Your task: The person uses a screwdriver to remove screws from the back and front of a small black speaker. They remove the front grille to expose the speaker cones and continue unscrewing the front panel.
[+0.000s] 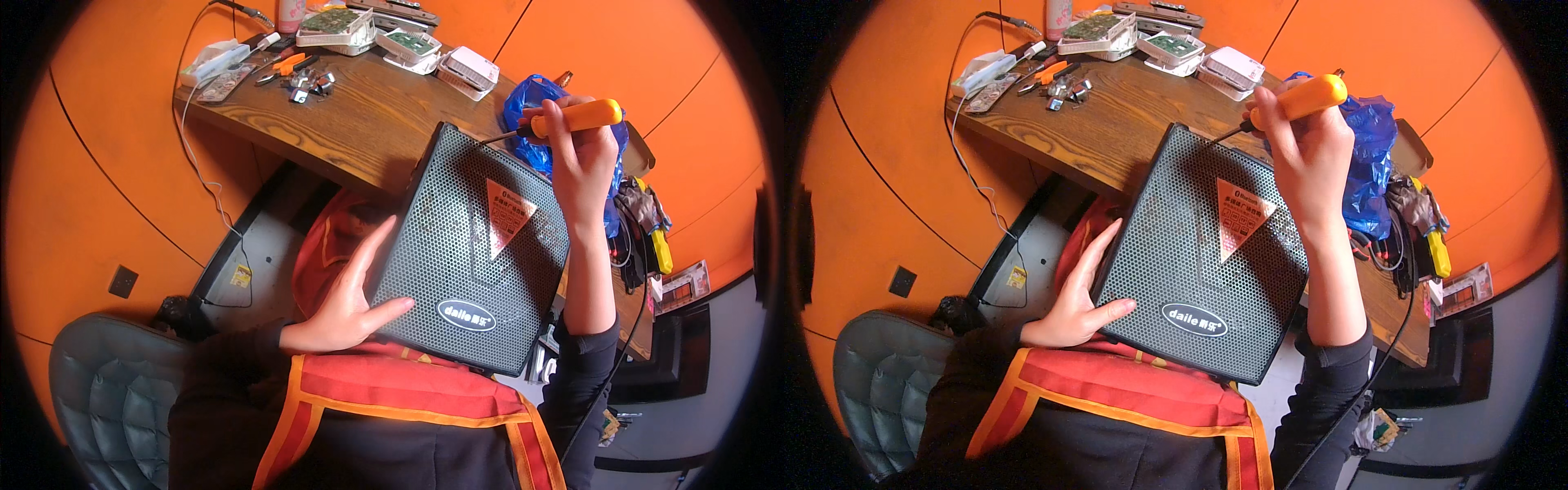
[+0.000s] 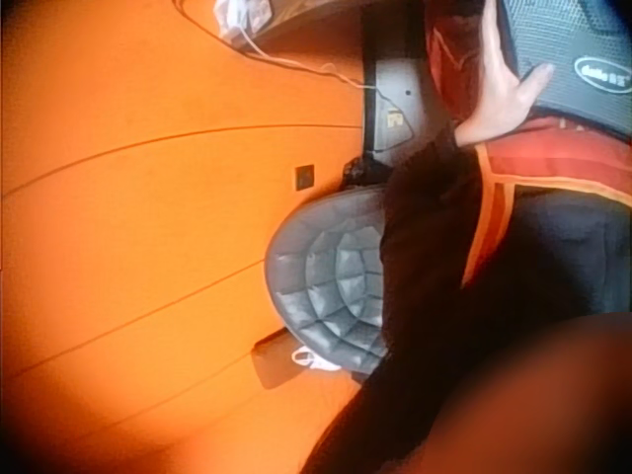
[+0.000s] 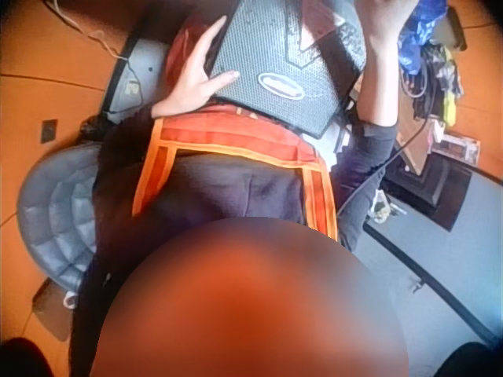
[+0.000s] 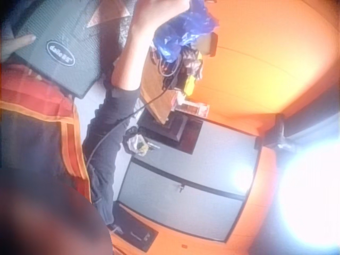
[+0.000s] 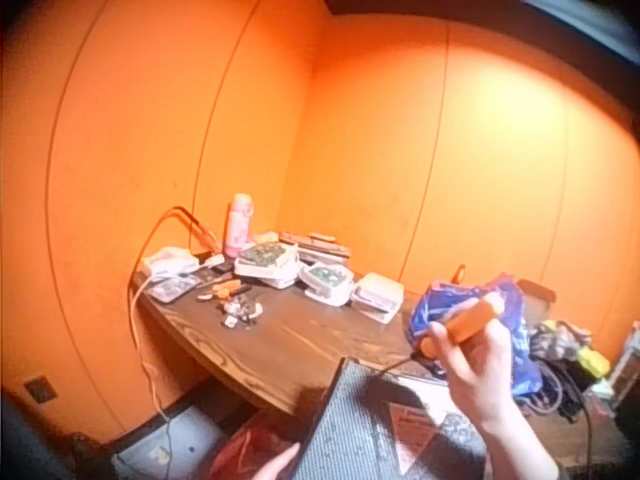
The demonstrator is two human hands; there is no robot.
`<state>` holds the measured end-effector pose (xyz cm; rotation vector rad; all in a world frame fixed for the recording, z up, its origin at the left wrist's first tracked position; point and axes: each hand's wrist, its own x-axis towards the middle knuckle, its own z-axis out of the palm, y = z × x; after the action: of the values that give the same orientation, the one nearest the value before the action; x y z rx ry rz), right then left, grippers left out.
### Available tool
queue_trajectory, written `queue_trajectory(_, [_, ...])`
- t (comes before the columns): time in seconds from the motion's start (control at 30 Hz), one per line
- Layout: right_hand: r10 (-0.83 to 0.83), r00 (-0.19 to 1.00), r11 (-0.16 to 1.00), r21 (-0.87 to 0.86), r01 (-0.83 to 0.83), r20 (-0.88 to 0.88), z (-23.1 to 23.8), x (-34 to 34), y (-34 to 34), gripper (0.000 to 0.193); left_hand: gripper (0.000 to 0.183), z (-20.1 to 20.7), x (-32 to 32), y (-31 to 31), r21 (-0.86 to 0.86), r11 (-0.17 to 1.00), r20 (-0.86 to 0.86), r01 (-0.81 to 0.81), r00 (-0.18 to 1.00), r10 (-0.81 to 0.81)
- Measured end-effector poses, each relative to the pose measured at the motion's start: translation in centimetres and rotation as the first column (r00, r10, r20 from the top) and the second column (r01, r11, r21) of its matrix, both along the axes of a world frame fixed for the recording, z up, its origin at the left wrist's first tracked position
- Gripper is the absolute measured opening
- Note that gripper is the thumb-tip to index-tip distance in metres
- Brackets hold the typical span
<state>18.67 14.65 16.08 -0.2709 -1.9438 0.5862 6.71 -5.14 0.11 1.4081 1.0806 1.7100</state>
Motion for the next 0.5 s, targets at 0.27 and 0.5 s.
queue_trajectory(0.27, [-0.046,0.965,0.993,0.118,0.016,0.258,1.6,0.0,1.0,0.021,0.082,0.1,0.0,0.0,0.026,1.000,-0.010,-0.008,1.000,0.008])
queue_trajectory(0.5, [0.032,0.993,0.902,-0.431,0.019,0.111,1.2,-0.4,5.0,0.030,0.081,0.0,0.3,-0.1,0.022,1.000,-0.009,-0.020,1.000,0.020])
